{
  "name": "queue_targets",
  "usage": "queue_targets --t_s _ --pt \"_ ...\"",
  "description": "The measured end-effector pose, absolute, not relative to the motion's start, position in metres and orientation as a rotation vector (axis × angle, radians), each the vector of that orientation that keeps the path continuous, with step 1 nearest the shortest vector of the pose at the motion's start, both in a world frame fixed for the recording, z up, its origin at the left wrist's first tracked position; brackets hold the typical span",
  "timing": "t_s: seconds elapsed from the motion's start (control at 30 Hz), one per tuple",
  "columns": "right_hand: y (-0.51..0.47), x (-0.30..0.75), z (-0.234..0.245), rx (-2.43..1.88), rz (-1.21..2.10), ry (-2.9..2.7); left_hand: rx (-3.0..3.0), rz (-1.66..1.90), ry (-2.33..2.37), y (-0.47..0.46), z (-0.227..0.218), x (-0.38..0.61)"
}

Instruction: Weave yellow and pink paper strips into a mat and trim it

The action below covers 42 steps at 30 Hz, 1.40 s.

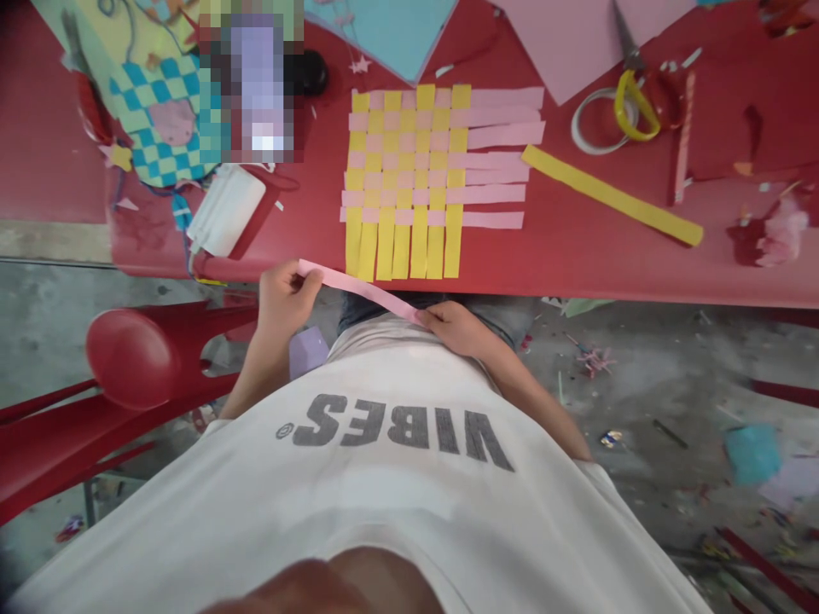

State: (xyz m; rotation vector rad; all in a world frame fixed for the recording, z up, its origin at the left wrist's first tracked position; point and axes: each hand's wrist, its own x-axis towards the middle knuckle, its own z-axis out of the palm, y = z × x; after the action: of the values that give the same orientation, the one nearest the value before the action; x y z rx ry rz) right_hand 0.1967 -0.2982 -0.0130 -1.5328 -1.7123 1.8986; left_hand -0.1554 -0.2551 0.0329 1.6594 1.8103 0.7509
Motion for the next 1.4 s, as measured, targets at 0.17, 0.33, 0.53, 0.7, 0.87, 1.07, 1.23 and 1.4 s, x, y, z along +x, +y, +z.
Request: queue_targets --t_s 0.17,0.33,0.53,0.7,0.87,1.07,1.23,1.4 --pt "-0.294 0.192 -0.008 -1.553 1.915 -1.710 1.742 0.729 1.816 -0.254 0.039 -0.150" --pt "-0.293 0.191 -0.006 -1.547 1.902 -1.732 1.749 0.808 1.787 -0.253 0.038 -0.151" --pt "-0.301 0.194 -0.012 -1.586 1.869 -1.684 1.754 0.850 1.817 -0.251 0.035 -0.152" --pt "-0.305 0.194 -0.010 -1.580 1.788 -1.610 1.731 0.843 1.844 -0.246 0.037 -0.152" --pt "-0.304 0.192 -0.006 -1.557 1.815 -1.551 1.752 0.727 1.914 -0.235 0.035 -0.151" --pt "-0.301 0.191 -0.004 -1.606 1.821 -1.560 1.852 0.619 1.977 -0.223 0.026 -0.150" --pt "-0.299 0.190 -0.001 -1.498 1.918 -1.659 1.894 0.586 1.912 -0.223 0.036 -0.158" --pt "-0.292 0.184 0.000 -1.427 1.969 -1.749 1.893 0.604 1.901 -0.229 0.051 -0.164"
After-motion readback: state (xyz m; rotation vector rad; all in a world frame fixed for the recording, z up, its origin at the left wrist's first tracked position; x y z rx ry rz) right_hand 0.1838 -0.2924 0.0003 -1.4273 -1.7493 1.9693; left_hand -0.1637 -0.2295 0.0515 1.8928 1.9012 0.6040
